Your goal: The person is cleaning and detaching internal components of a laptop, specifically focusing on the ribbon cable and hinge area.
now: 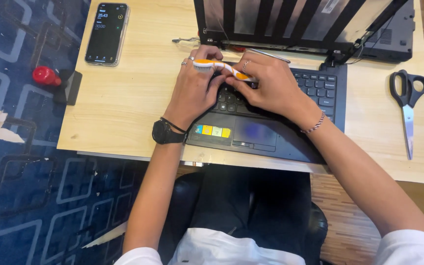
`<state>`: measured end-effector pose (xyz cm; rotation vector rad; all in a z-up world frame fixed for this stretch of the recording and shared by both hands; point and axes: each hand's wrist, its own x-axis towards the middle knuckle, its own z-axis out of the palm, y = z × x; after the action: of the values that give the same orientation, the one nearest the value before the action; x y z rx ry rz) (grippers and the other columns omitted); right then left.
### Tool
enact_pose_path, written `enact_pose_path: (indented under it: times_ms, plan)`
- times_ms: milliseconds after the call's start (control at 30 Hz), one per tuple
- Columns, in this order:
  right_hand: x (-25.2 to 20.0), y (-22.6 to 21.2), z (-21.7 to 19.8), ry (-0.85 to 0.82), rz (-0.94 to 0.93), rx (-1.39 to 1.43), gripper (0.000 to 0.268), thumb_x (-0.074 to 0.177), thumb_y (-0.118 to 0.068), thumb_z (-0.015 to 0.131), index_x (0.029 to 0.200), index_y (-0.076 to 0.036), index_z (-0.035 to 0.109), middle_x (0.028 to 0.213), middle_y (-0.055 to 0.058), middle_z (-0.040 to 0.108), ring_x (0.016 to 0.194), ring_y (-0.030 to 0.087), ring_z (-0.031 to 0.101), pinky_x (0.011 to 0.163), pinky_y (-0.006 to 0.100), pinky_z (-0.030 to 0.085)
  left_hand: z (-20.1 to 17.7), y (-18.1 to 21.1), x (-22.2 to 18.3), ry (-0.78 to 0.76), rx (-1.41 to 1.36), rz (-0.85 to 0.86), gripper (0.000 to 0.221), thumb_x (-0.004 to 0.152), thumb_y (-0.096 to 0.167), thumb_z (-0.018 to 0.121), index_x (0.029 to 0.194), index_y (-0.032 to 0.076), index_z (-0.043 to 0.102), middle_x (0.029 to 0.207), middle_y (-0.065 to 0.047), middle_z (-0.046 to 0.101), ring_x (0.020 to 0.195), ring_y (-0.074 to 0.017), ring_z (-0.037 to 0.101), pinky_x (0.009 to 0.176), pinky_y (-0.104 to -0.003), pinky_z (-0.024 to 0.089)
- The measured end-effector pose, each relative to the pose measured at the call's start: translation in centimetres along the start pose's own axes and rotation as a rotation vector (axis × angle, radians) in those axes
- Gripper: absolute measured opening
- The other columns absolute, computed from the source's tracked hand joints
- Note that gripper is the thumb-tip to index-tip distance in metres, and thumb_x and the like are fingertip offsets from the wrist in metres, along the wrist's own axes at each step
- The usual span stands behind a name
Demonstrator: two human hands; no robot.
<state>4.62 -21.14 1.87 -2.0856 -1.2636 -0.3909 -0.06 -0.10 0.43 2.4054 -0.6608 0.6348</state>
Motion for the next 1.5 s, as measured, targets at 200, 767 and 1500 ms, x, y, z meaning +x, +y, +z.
enact_pose_path:
  times_ms: [200, 767, 1500]
  plan:
    - [-0.4, 0.7, 0.3, 0.021, 0.043, -0.088, 0.009, 0.102, -0.013, 0.075, 0.105, -0.007, 0.069, 0.086, 0.006, 0.062, 0.064, 0.026, 0.058, 0.052, 0.037, 0.040, 0.0, 0.3, 0.4, 0.007, -0.042, 0.007, 0.002, 0.099, 0.008, 0.063, 0.098, 0.006, 0.062, 0.119, -0.012, 0.056, 0.104, -0.0331, 0.055, 0.082, -0.045, 0.044]
    - [0.4, 1.3, 0.4, 0.168, 0.201, 0.064, 0.002, 0.099, -0.008, 0.076, 0.100, -0.007, 0.075, 0.088, 0.008, 0.073, 0.080, 0.035, 0.071, 0.069, 0.039, 0.054, 0.5, -3.5, -0.2, 0.091, 0.011, -0.427, 0.011, 0.089, 0.023, 0.082, 0.085, 0.019, 0.073, 0.111, 0.002, 0.056, 0.113, -0.0328, 0.057, 0.093, -0.055, 0.045]
    - [-0.9, 3.3, 0.4, 0.136, 0.148, -0.133, 0.009, 0.103, -0.011, 0.069, 0.098, -0.005, 0.073, 0.098, 0.005, 0.072, 0.074, 0.030, 0.066, 0.056, 0.043, 0.046, -3.3, -2.8, 9.3, -0.741, 0.190, -1.078, 0.056, 0.086, 0.040, 0.083, 0.125, 0.007, 0.060, 0.124, -0.009, 0.065, 0.110, -0.0293, 0.064, 0.086, -0.043, 0.053]
